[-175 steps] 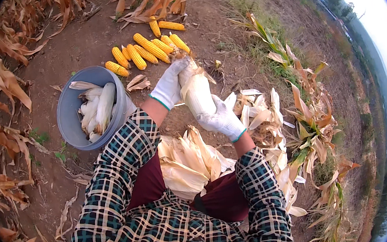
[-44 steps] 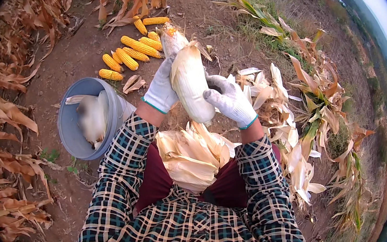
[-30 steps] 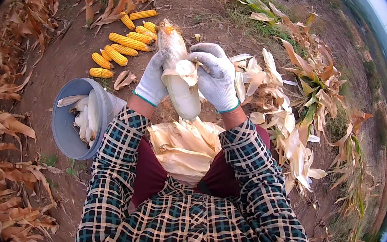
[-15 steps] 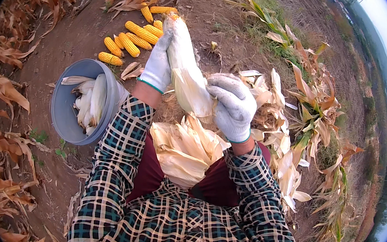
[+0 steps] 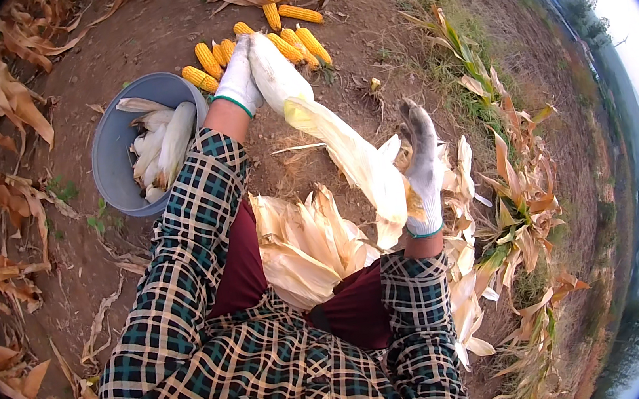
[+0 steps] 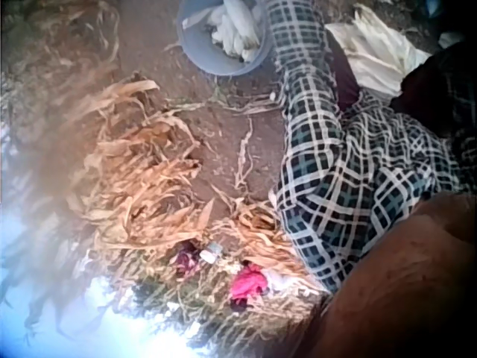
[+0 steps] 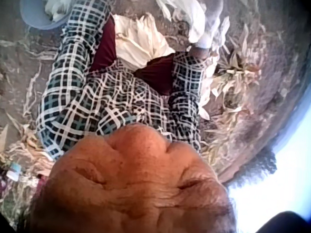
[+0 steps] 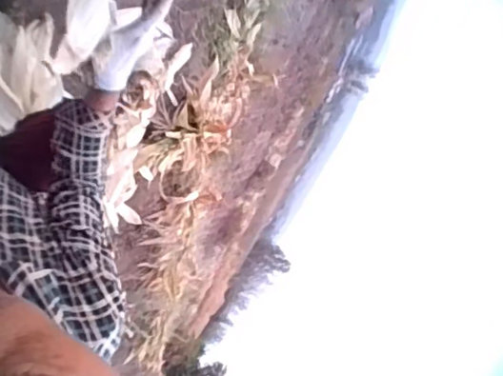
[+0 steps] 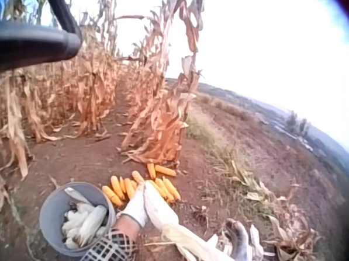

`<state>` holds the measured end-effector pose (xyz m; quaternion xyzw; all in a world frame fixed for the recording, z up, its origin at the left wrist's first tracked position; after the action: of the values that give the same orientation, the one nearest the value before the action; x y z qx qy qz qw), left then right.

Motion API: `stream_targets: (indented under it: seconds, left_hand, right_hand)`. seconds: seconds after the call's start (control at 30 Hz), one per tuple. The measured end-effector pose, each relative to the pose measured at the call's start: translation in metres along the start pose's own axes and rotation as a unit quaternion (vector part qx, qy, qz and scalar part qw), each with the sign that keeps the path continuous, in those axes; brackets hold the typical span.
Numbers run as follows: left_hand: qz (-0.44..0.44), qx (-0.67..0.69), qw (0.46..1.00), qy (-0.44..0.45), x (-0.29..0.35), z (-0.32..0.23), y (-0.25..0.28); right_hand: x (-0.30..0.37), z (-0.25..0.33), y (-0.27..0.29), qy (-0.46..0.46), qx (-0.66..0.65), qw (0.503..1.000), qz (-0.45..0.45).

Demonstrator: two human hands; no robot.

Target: The person sits on the ground in a cornfield and shucks corn cobs by hand. They remove the husks, place the shucked cobs on the ground, and discard the husks into a nearby bucket.

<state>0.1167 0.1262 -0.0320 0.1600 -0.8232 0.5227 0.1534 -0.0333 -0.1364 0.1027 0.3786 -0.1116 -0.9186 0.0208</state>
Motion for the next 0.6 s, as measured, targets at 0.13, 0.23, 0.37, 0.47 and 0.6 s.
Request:
stream_targets:
  seconds: [0.13,0.23,0.37,0.47,0.6]
  left_hand:
    - [-0.006,-0.048,0.998,0.034,-0.006,0.022,0.010]
    - [-0.023,-0.076,0.996,0.043,0.015,0.052,0.001]
    - [0.045,-0.082,0.993,0.072,0.017,0.076,-0.008]
    - [0.055,-0.095,0.990,0.086,0.029,0.076,-0.009]
    - [0.124,-0.096,0.986,0.046,0.042,0.079,-0.028]
  right_hand:
    - [0.018,-0.039,-0.048,-0.076,-0.029,0.991,0.106]
    - [0.047,-0.056,-0.057,-0.088,0.072,0.984,0.137]
    - [0.056,-0.057,-0.054,-0.007,0.324,0.943,0.082]
    - [0.022,-0.011,-0.056,0.056,0.333,0.941,0.012]
    - [0.013,-0.023,-0.065,-0.220,-0.490,0.841,-0.069]
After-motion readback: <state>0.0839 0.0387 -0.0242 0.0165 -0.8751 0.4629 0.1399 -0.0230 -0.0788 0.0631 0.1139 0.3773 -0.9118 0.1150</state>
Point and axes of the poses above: each hand's wrist, its own x-axis away from the middle knuckle, its own y-axis out of the back of the hand, z = x × y, the point moved 8 cm from there along -x, towards the middle knuckle, and after that the axes turned 3 degrees about x, right-handed, at the moved point
